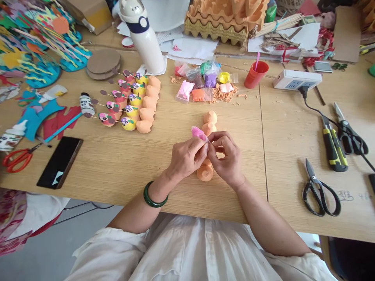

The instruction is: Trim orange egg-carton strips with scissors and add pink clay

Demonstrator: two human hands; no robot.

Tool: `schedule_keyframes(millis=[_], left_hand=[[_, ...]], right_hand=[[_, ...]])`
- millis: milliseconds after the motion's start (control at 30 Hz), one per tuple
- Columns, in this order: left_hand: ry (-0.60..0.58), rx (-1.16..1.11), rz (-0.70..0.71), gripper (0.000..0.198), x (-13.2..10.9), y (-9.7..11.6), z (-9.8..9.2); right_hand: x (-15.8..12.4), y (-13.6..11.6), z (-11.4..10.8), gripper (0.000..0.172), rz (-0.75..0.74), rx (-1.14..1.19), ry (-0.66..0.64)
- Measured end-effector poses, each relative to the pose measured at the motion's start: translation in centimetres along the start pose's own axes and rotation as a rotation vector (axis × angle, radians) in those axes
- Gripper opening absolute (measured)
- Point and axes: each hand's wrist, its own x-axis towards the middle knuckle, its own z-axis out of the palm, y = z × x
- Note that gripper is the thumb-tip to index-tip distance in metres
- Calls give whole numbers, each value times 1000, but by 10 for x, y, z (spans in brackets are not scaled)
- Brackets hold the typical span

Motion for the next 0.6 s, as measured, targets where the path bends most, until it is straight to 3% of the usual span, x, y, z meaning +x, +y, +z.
schedule_keyframes(millis=[267, 400, 500, 600], left_hand=[[45, 45, 22, 25, 1, 1, 2], [53, 57, -27, 24, 0, 2, 0], [33, 81, -32, 25, -1, -1, -1], [25, 76, 7, 25, -1, -3, -1]], right_hand=[[-1, 0, 6, 19, 75, 29, 71], [3, 2, 0, 7, 113, 176, -44], [5, 5, -4, 11, 104, 188, -121], [5, 5, -6, 14, 60, 134, -119]])
